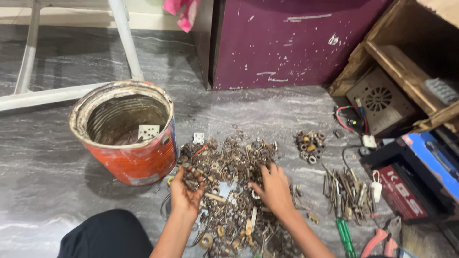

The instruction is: The person sits on the floor and sorts a large pile of rusty screws, bolts and other metal hardware by hand, picking items one at a time and placing selected pieces into an open tin can beside the pile. They continue picking through the pile throughout the episode.

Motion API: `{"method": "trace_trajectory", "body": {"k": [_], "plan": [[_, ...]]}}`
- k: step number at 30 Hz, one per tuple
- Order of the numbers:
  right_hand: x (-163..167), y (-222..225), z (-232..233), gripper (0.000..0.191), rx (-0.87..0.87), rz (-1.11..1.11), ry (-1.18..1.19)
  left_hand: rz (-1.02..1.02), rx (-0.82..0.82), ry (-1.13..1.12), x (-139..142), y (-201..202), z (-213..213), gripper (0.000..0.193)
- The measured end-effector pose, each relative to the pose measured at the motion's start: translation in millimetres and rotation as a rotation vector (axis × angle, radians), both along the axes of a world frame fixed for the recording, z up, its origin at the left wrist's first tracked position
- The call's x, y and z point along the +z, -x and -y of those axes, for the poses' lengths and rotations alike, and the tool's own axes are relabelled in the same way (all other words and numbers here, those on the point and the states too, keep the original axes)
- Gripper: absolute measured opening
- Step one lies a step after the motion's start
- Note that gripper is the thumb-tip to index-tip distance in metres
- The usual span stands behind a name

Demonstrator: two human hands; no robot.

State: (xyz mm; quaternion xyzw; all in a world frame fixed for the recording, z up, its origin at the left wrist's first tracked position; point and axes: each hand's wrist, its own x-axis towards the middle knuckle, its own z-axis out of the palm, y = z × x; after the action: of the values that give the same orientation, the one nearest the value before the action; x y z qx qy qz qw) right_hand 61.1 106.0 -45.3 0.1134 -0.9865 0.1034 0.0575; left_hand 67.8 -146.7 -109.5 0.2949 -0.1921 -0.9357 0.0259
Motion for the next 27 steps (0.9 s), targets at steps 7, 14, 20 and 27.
{"method": "trace_trajectory", "body": {"k": [7,14,20,27], "plan": [[-8.3,-7.3,54.8,0.038,0.451,-0.116,0.22,-0.011,0.01,0.008,-4.5,-15.8,10.1,0.027],[-11.1,-40.8,36.8,0.033,0.468,0.053,0.204,0.001,-0.016,0.032,-22.3,-29.2,21.0,0.031],[17.5,-98.7,13.7,0.044,0.414,0.187,0.164,0.024,-0.031,0.074,-25.9,-34.1,13.7,0.029],[7.7,-127.5,1.2,0.053,0.38,0.085,0.057,-0.021,-0.047,0.116,-10.1,-61.4,0.3,0.034]]}}
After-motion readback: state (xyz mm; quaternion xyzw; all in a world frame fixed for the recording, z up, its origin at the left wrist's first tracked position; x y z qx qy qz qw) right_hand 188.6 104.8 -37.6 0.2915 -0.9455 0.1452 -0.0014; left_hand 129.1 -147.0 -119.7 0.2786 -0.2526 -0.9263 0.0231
